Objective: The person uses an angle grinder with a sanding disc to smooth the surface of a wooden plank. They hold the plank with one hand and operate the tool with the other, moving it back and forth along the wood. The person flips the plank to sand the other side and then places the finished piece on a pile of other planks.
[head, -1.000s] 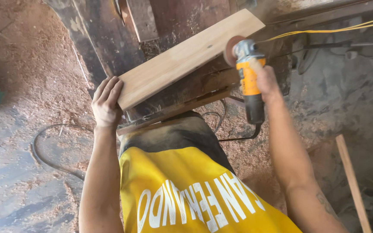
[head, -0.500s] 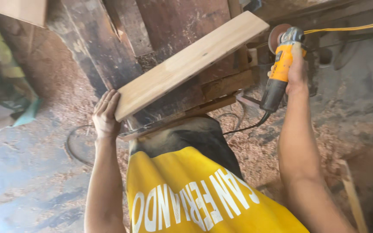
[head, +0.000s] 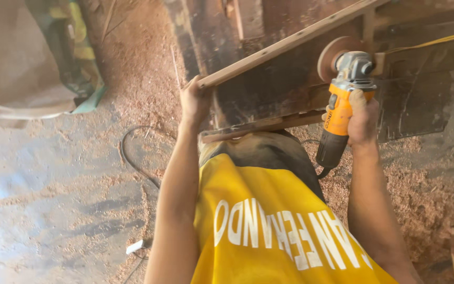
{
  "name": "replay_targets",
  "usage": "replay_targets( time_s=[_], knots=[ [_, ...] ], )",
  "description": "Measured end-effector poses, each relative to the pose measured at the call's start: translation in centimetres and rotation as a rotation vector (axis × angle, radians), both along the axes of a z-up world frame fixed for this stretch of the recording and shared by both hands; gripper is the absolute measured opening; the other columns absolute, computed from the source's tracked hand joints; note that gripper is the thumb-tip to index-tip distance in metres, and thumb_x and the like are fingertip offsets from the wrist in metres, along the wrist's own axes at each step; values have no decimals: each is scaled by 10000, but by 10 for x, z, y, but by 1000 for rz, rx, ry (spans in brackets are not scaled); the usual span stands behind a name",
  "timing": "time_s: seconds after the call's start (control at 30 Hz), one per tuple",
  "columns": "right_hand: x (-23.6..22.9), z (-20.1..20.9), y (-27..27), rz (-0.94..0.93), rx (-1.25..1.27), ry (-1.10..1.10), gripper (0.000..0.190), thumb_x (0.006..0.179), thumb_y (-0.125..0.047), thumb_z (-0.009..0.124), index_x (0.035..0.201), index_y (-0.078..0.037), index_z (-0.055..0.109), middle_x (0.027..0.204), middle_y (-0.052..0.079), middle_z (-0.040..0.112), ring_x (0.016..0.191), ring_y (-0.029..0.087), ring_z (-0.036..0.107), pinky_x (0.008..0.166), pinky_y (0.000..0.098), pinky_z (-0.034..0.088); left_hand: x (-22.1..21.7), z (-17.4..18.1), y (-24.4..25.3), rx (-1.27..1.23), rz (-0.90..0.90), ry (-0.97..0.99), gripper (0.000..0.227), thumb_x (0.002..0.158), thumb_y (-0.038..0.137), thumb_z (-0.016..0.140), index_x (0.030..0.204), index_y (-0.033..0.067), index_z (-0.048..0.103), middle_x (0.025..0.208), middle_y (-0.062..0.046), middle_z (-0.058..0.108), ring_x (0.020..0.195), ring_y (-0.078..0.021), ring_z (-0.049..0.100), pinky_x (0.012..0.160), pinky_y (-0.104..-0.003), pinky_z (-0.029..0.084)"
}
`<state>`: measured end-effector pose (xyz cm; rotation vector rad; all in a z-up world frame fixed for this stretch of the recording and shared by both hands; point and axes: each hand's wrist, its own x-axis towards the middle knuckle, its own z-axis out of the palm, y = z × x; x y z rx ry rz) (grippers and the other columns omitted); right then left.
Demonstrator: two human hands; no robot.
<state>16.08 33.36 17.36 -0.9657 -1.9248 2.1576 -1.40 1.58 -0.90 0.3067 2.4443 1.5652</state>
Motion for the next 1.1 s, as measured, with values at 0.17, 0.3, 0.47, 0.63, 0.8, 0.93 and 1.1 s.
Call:
replay_targets(
  time_s=[0.17, 0.3, 0.47, 0.63, 0.8, 0.93, 1.1],
  knots=[
    [-35, -3, -71, 202, -14, -55, 606, 1018, -518, 650, 1296, 20, 620, 1001, 90, 679, 787, 159, 677, 684, 330, 611, 0, -8, -1, 98, 37, 49, 170, 858, 138, 786, 954, 61, 669, 835, -173, 725, 778, -360, 746, 654, -421, 579],
    [-61, -7, -121, 339, -10, -79, 620, 975, -525, 666, 1299, 1, 612, 1050, 82, 697, 844, 135, 683, 695, 310, 612, -1, -9, -5, 99, 40, 74, 176, 870, 142, 782, 979, 63, 668, 823, -188, 716, 773, -383, 727, 648, -445, 567],
    [-79, -15, -161, 423, -17, -109, 598, 969, -517, 691, 1261, 1, 624, 996, 77, 686, 813, 134, 659, 705, 293, 579, 0, -16, -8, 160, 48, 105, 156, 875, 103, 735, 1021, 78, 686, 866, -189, 731, 802, -396, 724, 665, -452, 573],
    [-93, -18, -180, 526, 43, -78, 599, 985, -535, 682, 1248, 1, 641, 1006, 70, 697, 851, 132, 662, 740, 283, 564, 1, -12, -11, 231, 53, 52, 101, 913, 89, 721, 1009, 90, 689, 894, -171, 741, 807, -350, 765, 677, -421, 599],
    [-96, -18, -182, 512, 36, -105, 609, 963, -537, 705, 1226, 8, 641, 993, 73, 702, 854, 138, 671, 751, 292, 568, -2, 1, -15, 212, 38, 110, 171, 888, 63, 710, 1057, 79, 689, 888, -182, 733, 815, -373, 749, 681, -428, 597],
    [-91, -21, -163, 455, 103, -129, 602, 964, -530, 701, 1225, 10, 657, 1009, 72, 713, 865, 135, 672, 746, 285, 572, -4, 1, -15, 135, 8, 122, 110, 918, 94, 739, 969, 62, 647, 851, -172, 719, 768, -388, 721, 637, -453, 568],
    [-81, -21, -112, 332, 58, -172, 601, 957, -539, 674, 1224, -1, 641, 927, 81, 697, 732, 160, 682, 630, 298, 587, -3, -1, -10, 72, -7, 121, 167, 918, 132, 769, 931, 50, 624, 794, -161, 699, 703, -367, 708, 598, -455, 551]
  ],
)
